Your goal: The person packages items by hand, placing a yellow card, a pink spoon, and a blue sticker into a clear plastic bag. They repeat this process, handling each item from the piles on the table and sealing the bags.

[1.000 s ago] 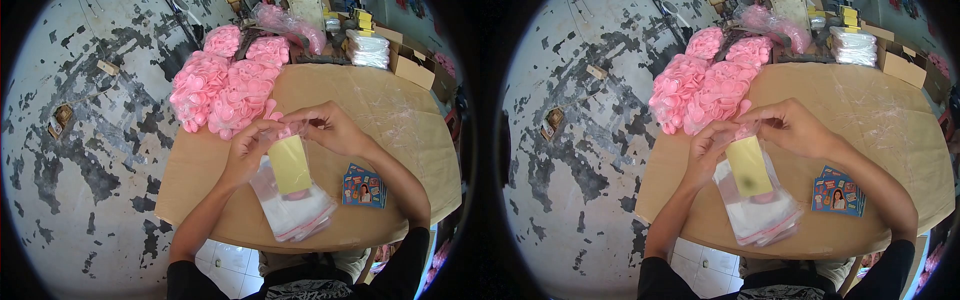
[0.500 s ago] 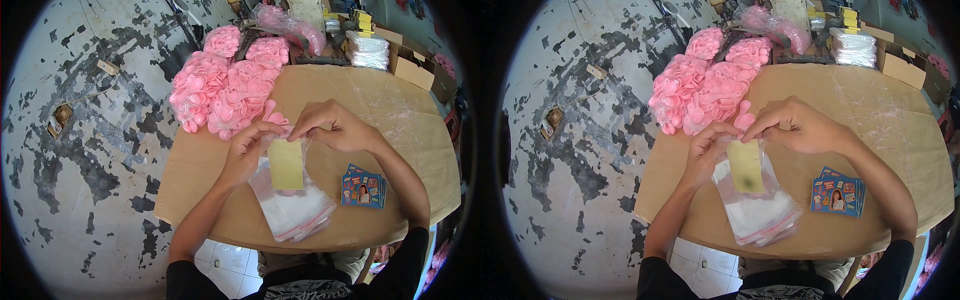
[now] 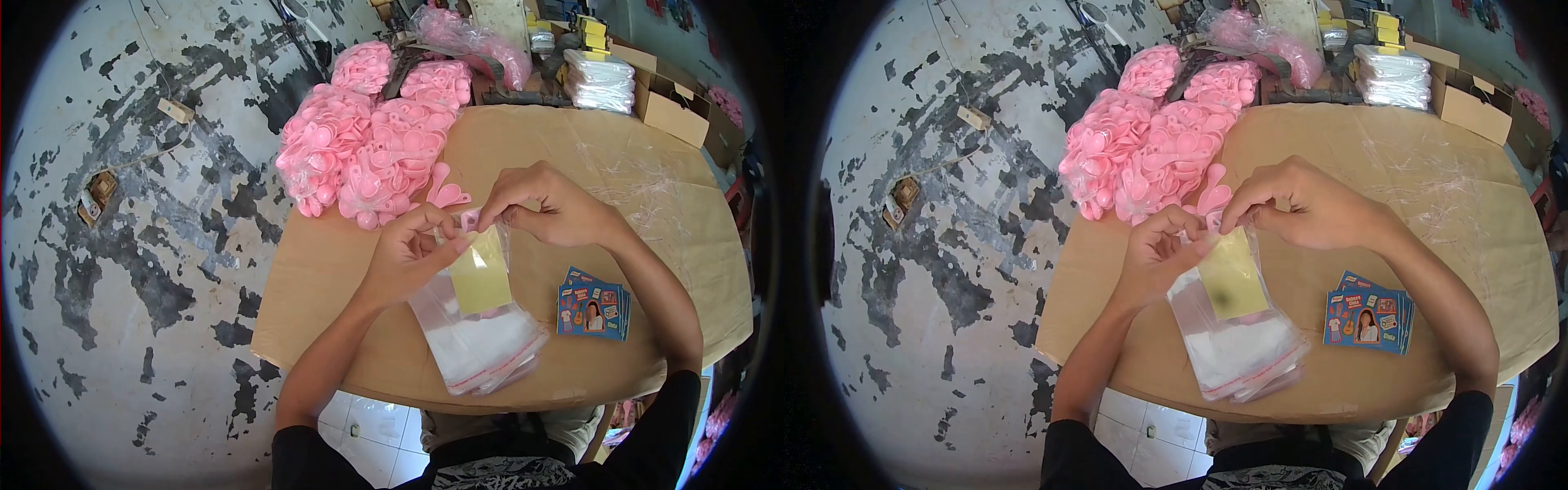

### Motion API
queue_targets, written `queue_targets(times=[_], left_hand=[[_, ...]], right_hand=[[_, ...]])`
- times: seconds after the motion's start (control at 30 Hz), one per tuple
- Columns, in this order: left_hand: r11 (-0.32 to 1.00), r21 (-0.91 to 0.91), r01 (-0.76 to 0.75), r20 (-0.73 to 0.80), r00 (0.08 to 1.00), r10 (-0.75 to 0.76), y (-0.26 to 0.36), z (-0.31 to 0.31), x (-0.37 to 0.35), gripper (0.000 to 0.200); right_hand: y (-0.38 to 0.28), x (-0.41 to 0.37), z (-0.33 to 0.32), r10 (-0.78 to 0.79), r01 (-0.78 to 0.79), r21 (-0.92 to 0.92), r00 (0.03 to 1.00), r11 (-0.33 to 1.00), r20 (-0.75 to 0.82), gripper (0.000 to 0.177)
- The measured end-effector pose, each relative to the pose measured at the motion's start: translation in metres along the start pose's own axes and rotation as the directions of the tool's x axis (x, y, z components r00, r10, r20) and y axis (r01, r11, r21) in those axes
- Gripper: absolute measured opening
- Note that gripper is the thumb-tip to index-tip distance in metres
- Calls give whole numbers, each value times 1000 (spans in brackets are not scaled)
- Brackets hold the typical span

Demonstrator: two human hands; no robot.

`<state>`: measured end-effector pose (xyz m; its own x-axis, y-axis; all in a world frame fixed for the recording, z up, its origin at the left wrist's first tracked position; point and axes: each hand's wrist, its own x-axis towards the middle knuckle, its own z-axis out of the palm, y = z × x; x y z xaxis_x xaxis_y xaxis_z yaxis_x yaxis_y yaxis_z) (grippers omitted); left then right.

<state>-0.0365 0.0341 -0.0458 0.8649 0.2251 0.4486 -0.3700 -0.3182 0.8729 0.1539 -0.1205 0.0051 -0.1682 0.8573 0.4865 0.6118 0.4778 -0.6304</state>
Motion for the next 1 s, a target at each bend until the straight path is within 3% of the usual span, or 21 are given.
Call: queue_targets(times=[0.07,0.17,0.37,0.57,0.67,0.77,0.87,1.0], left_hand=[[999,34,34,-15,999,-33,0,3,0,17],[992,-114,61,-42,997,-66,1,9,0,16],[996,-32,81,-51,995,-83,7,9,0,16],[998,6,68,-45,997,-67,8,8,1,15],[999,8,46,-53,998,-45,6,10,1,15],[999,-26,45,-63,997,-46,7,9,1,15],[999,-38,35,-141,989,-41,7,5,3,14],[996,-92,-1,-214,977,-19,0,0,6,14]], right_hand=[[0,-1,-3,27,-27,-14,999,1000,19,31],[-3,-1,-3,85,-85,12,996,996,-8,32],[5,-3,-1,90,-94,66,994,993,62,32],[1,-2,1,238,-254,129,963,959,125,33],[6,-3,1,161,-170,57,978,984,130,37],[-9,-2,-1,307,-324,132,942,937,137,43],[-4,-4,2,309,-317,232,948,919,72,48],[6,-6,2,145,-153,171,988,973,62,46]])
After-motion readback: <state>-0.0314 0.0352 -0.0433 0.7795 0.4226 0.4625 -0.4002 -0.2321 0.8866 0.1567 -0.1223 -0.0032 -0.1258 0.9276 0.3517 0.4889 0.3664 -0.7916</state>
